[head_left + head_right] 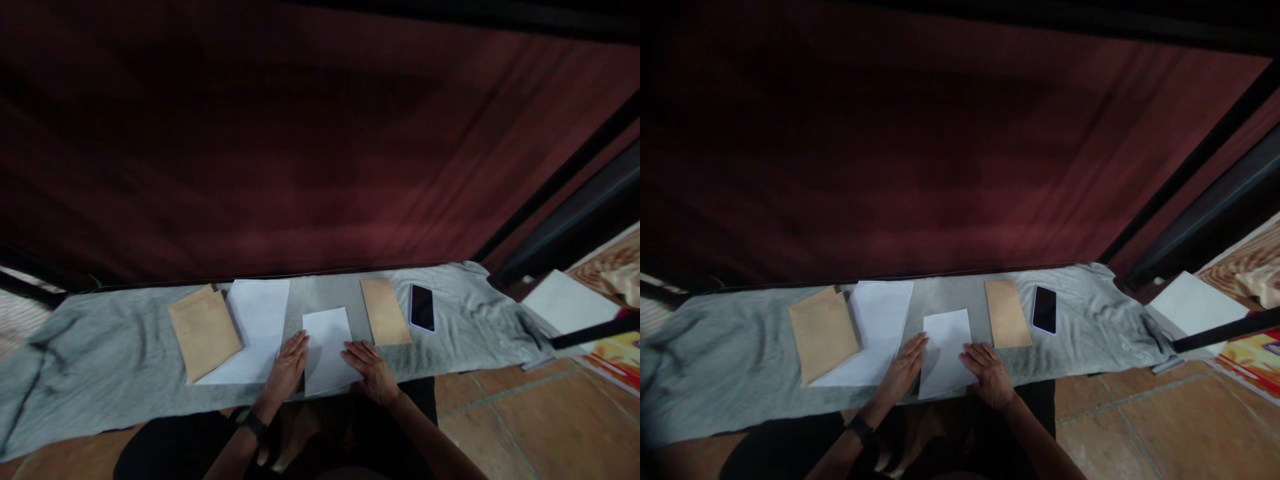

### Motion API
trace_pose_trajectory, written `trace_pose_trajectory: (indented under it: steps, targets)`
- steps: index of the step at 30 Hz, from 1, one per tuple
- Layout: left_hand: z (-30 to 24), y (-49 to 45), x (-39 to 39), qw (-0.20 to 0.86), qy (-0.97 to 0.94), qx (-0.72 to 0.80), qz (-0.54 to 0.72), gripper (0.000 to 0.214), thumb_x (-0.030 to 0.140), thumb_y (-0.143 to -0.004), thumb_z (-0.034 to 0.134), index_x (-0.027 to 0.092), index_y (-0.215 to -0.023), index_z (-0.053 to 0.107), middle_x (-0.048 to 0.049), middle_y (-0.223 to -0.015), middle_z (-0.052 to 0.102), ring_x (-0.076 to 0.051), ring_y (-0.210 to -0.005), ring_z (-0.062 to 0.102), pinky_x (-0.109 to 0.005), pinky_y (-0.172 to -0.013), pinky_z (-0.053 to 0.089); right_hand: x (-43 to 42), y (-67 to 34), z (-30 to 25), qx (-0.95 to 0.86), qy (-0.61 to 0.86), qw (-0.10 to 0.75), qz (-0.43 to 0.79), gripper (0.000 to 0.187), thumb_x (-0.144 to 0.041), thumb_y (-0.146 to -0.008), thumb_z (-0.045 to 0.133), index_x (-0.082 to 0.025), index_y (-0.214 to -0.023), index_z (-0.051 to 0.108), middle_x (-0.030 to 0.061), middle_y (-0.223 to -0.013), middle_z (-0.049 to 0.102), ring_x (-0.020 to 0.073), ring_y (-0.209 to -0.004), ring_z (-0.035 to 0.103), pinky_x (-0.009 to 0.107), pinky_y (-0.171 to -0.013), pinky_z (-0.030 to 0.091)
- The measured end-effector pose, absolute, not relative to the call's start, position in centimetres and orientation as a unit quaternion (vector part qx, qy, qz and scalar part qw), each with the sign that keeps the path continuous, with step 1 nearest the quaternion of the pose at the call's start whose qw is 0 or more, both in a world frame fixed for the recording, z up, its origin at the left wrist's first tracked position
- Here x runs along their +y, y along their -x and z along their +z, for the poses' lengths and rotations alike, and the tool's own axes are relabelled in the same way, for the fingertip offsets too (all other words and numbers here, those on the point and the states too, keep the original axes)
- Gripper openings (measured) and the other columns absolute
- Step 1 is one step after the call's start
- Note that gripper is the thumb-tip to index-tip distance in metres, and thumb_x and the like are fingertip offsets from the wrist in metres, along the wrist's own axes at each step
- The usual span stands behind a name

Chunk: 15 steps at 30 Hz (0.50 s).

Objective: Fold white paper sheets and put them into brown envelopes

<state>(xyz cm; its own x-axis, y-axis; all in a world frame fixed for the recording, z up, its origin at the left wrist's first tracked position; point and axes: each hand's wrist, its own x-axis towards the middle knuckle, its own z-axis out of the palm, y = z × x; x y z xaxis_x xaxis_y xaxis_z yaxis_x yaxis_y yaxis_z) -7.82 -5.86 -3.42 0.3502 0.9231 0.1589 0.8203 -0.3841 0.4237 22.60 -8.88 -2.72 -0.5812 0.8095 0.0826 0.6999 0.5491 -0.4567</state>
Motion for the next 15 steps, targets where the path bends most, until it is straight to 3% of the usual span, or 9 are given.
trace_pose_trajectory:
  steps: [3,6,11,15]
  targets:
    - [-3.0,8.8,-8.7,0.209,-0.806,0.515,0.203,0.064,0.003,-0.082,0.039,0.025,-0.138,0.059,-0.0016,-0.147,0.057,-0.015,-0.139,0.049,-0.038,-0.117,0.042,-8.8,-22.8,-3.1,-0.864,0.428,0.168,0.204,0.06,-0.033,-0.089,0.06,-0.026,-0.147,0.05,0.0074,-0.155,0.046,0.0279,-0.141,0.045,0.051,-0.121,0.029]
    - [-2.7,8.7,-10.4,0.236,-0.803,0.502,0.219,0.066,0.001,-0.077,0.044,0.03,-0.133,0.063,0.001,-0.144,0.059,-0.017,-0.138,0.05,-0.042,-0.117,0.043,-8.6,-22.8,-3.6,-0.853,0.43,0.204,0.214,0.05,-0.029,-0.09,0.058,-0.026,-0.14,0.058,0.0072,-0.149,0.053,0.0267,-0.138,0.049,0.051,-0.12,0.031]
    - [-2.9,7.4,-9.7,0.208,-0.772,0.525,0.291,0.035,0.012,-0.083,0.056,0.027,-0.109,0.074,-0.0034,-0.122,0.073,-0.022,-0.117,0.066,-0.045,-0.103,0.055,-8.4,-22.0,-4.1,-0.813,0.46,0.293,0.203,0.038,-0.018,-0.093,0.049,-0.026,-0.124,0.069,0.006,-0.126,0.071,0.0227,-0.12,0.062,0.048,-0.111,0.042]
    - [-2.9,6.5,-8.3,0.212,-0.725,0.562,0.336,0.018,0.028,-0.09,0.057,0.023,-0.096,0.074,-0.006,-0.1,0.077,-0.023,-0.098,0.072,-0.039,-0.092,0.058,-7.8,-20.9,-4.6,-0.785,0.499,0.323,0.176,0.026,-0.024,-0.098,0.05,-0.024,-0.116,0.069,0.0073,-0.114,0.074,0.0243,-0.109,0.066,0.043,-0.1,0.049]
